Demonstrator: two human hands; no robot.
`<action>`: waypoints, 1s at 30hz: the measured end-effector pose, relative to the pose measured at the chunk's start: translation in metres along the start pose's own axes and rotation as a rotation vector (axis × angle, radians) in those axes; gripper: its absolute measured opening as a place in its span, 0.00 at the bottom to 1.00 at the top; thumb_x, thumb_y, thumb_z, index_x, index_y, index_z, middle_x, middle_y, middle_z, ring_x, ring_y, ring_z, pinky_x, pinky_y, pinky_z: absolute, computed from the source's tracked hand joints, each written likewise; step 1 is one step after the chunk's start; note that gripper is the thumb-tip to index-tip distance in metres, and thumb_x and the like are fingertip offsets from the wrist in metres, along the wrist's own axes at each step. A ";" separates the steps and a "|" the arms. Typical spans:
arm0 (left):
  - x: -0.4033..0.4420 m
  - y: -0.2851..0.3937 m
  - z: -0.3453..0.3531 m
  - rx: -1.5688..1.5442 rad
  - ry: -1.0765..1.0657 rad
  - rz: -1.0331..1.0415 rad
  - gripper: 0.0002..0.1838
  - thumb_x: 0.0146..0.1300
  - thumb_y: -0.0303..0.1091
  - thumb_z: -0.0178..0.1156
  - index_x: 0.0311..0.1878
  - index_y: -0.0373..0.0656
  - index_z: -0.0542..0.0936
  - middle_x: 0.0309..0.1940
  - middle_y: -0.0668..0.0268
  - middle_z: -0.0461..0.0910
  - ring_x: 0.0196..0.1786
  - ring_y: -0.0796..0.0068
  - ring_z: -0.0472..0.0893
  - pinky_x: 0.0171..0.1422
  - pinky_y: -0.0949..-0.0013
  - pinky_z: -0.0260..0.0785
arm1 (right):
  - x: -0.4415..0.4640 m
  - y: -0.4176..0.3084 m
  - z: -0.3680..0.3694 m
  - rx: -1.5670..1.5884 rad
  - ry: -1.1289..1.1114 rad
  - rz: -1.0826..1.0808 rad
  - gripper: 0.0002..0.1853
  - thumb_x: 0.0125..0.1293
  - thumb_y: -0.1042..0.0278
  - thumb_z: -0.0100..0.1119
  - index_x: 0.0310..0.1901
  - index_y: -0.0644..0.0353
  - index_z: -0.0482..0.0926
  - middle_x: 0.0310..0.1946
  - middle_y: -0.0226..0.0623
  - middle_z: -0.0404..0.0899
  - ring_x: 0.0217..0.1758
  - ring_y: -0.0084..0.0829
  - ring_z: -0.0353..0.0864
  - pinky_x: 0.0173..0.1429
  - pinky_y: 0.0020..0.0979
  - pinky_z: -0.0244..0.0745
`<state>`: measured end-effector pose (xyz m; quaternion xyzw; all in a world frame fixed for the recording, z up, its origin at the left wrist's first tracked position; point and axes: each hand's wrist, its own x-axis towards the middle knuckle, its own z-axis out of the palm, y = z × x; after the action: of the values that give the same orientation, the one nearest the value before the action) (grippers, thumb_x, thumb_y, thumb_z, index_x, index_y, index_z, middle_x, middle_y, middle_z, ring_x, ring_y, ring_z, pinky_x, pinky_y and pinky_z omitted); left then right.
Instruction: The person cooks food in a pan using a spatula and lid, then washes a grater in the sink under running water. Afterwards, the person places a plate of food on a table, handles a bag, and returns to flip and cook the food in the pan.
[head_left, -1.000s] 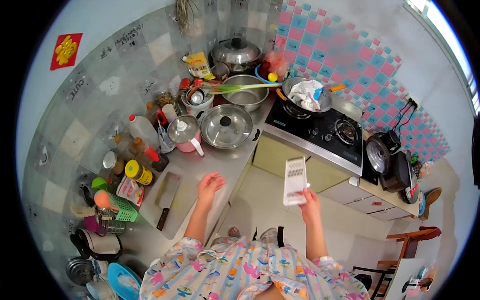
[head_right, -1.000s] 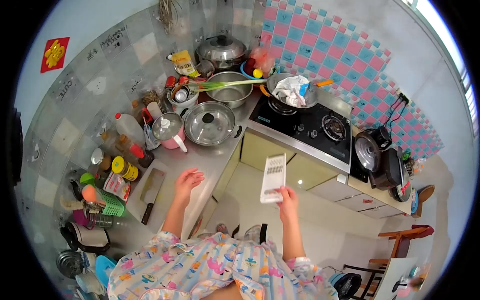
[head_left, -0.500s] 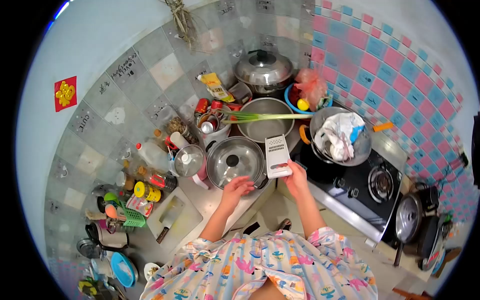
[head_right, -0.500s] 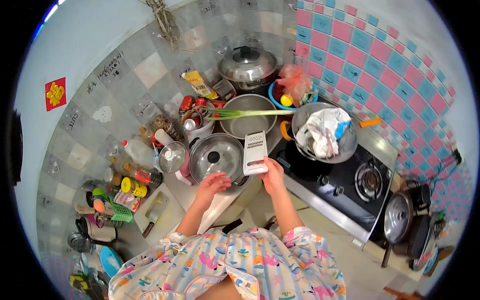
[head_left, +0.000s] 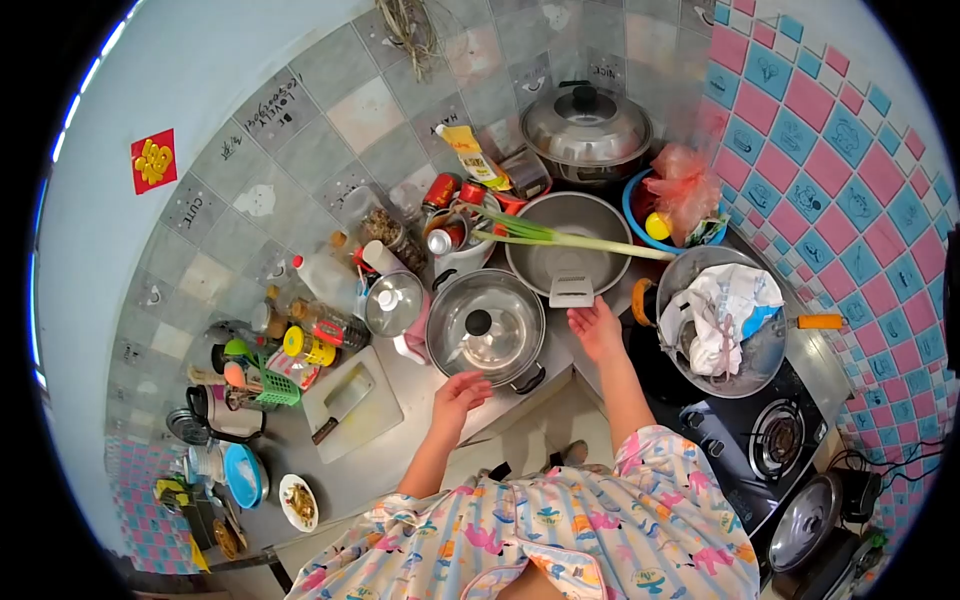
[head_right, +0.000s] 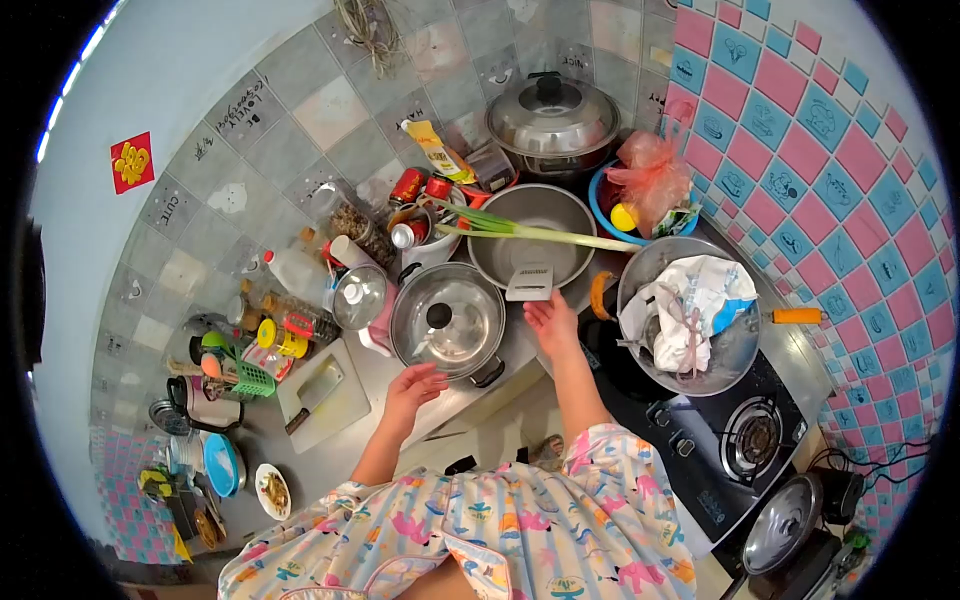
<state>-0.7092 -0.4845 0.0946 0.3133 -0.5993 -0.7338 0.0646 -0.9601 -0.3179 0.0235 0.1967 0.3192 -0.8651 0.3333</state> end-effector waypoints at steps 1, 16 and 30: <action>-0.001 -0.001 0.000 0.010 0.009 -0.004 0.17 0.64 0.29 0.54 0.55 0.37 0.72 0.47 0.56 0.80 0.47 0.66 0.81 0.51 0.68 0.73 | -0.003 0.003 -0.008 -0.014 0.012 -0.003 0.16 0.68 0.57 0.51 0.48 0.62 0.71 0.39 0.41 0.78 0.40 0.34 0.79 0.42 0.32 0.75; -0.040 -0.049 -0.053 0.161 -0.274 0.201 0.13 0.59 0.25 0.60 0.47 0.38 0.74 0.49 0.54 0.78 0.50 0.72 0.79 0.53 0.71 0.70 | -0.181 0.126 -0.111 -0.322 0.257 -0.337 0.16 0.62 0.67 0.57 0.51 0.58 0.72 0.50 0.38 0.78 0.46 0.32 0.80 0.46 0.33 0.74; -0.166 -0.119 -0.111 0.088 -0.521 0.026 0.20 0.61 0.30 0.60 0.56 0.39 0.71 0.49 0.57 0.78 0.49 0.69 0.80 0.49 0.70 0.72 | -0.387 0.255 -0.148 -0.336 0.378 -0.343 0.12 0.61 0.64 0.62 0.41 0.62 0.77 0.41 0.37 0.81 0.42 0.28 0.80 0.45 0.27 0.75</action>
<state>-0.4836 -0.4672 0.0391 0.1086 -0.6311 -0.7620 -0.0960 -0.4916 -0.1882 0.0234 0.2393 0.5427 -0.7919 0.1450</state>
